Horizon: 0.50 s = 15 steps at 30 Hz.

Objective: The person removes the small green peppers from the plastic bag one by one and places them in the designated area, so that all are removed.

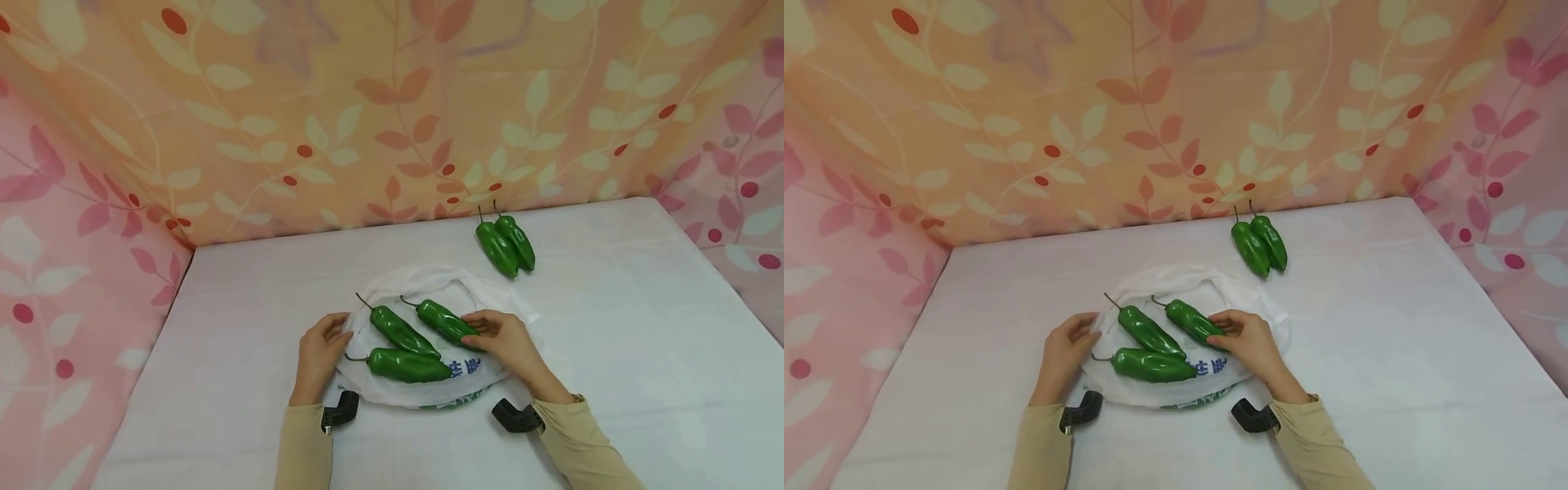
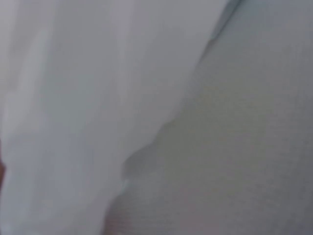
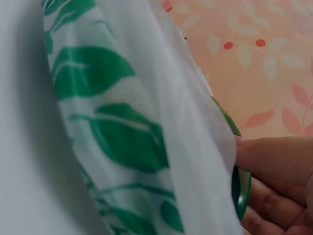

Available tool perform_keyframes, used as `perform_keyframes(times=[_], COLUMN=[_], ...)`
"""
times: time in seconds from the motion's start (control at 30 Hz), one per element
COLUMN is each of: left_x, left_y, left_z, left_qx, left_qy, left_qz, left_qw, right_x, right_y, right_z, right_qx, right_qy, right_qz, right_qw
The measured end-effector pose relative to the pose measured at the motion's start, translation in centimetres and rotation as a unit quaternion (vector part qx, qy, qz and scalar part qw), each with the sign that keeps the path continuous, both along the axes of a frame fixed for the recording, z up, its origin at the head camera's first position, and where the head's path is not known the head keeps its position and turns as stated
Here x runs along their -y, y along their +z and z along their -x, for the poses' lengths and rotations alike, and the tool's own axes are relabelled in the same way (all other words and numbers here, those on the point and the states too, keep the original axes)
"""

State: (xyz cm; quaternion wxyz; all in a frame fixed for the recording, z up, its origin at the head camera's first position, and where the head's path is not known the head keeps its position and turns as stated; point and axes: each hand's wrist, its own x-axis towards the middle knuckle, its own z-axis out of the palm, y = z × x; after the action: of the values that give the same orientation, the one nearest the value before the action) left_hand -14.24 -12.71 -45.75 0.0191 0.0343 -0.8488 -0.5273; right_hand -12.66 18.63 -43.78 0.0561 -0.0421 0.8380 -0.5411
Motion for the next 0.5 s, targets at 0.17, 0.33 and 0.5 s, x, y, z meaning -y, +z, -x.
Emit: perform_keyframes(times=[0.17,0.33,0.5], left_x=[-0.06,-0.19,-0.16], left_y=[0.18,0.28,0.34], left_z=[-0.05,0.0,-0.17], left_qx=[0.002,-0.003,-0.003], left_qy=[0.0,-0.004,-0.003], left_qz=[-0.007,-0.012,-0.015], left_qw=[1.0,0.9999,0.9999], right_x=[-0.36,-0.62,-0.56], right_y=[0.15,0.14,0.03], right_z=[0.06,0.17,0.28], right_qx=[0.014,0.027,0.035], right_qy=[0.004,0.012,0.016], right_qz=[0.013,0.009,0.006], right_qw=[0.9998,0.9995,0.9993])
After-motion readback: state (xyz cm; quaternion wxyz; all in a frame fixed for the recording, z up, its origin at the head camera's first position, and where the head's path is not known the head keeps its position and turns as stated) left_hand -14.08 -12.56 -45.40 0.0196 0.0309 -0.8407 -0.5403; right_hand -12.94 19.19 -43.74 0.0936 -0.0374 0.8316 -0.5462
